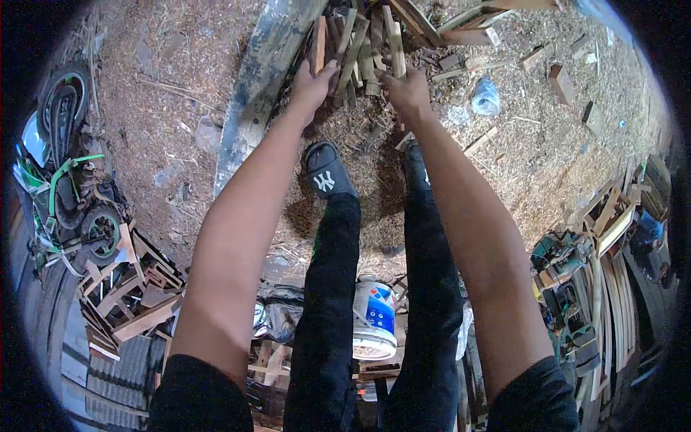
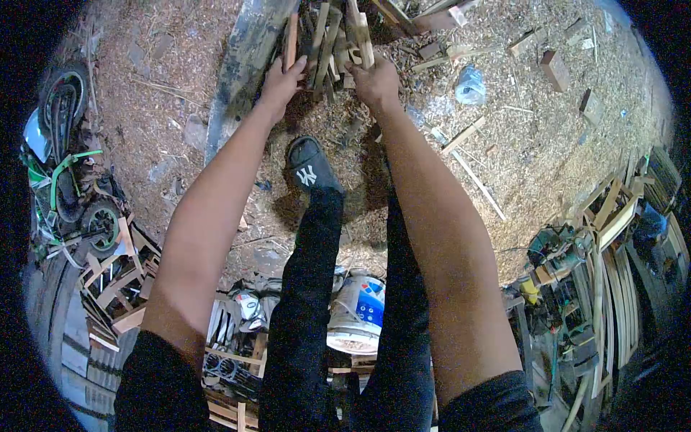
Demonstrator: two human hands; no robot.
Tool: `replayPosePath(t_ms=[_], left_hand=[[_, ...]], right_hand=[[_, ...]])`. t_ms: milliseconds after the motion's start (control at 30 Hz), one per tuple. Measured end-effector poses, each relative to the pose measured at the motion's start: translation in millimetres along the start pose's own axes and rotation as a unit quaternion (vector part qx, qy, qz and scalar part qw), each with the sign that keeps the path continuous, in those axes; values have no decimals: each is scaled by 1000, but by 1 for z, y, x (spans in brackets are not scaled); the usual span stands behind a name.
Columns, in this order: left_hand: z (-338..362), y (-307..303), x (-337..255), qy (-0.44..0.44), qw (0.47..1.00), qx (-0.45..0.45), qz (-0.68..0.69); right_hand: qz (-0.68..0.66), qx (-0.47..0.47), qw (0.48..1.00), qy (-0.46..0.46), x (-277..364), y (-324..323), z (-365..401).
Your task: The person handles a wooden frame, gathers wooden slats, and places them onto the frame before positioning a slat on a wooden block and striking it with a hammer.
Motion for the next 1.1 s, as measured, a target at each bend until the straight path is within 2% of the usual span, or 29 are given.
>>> replayPosePath(t_ms=[33, 67, 100, 167, 200, 233, 267, 400, 500, 533, 567, 633, 700, 733, 867, 967, 1000, 1033, 1100], left_hand=[[11, -3, -9, 17, 999, 33, -17], [26, 0, -16, 62, 994, 22, 83], [20, 1, -13, 63, 994, 22, 82], [3, -1, -1, 103, 989, -101, -15], [14, -2, -6, 110, 984, -128, -54], [17, 1, 2, 116, 985, -115, -58], [13, 1, 14, 127, 984, -112, -58], [61, 7, 9, 137, 983, -89, -81], [90, 18, 12, 175, 973, -62, -139], [101, 21, 11, 183, 963, -82, -180], [112, 24, 6, 192, 951, -102, -219], [139, 32, -15, 203, 943, -86, -250], [163, 45, -33, 148, 974, 23, -168], [166, 50, -37, 192, 952, -10, -239], [191, 82, -70, 251, 922, -16, -295], [180, 116, -73, 254, 929, 25, -268], [175, 128, -71, 293, 917, 12, -271], [165, 141, -71, 289, 917, 13, -276], [144, 171, -66, 307, 888, 60, -337]], right_hand=[[-1, -1, 1000, -2, 3, -2, -2], [10, 4, 1000, -12, 7, -4, -5], [20, 9, 1000, -20, 9, -6, -6], [39, -11, 999, -29, 8, -7, 1], [61, -35, 997, -36, 6, -12, 6], [85, -61, 994, -40, 6, -21, 13], [31, -19, 999, 12, 20, -30, 29], [61, -74, 995, -16, -18, -48, 77], [12, -135, 990, -35, -33, -78, 118], [-14, -176, 984, -18, -53, -88, 130], [-41, -216, 976, -2, -61, -100, 140], [-60, -228, 971, 31, -43, -131, 160], [-74, -237, 968, 50, -42, -158, 173], [-53, -237, 968, 65, -42, -172, 180], [-2, -265, 964, 18, -52, -210, 188], [18, -257, 966, 17, -71, -234, 187], [83, -256, 963, 25, -87, -243, 184], [84, -273, 957, 49, -93, -252, 181], [0, -320, 947, 29, -129, -263, 169]])
Point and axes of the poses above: each hand's wrist, its own z-axis away from the middle knuckle, its own y-axis out of the palm, x = y × z, the point moved 3 cm from there along -z, towards the middle knuckle, and after that the axes turned 13 degrees about -y, right-handed, at the moved point
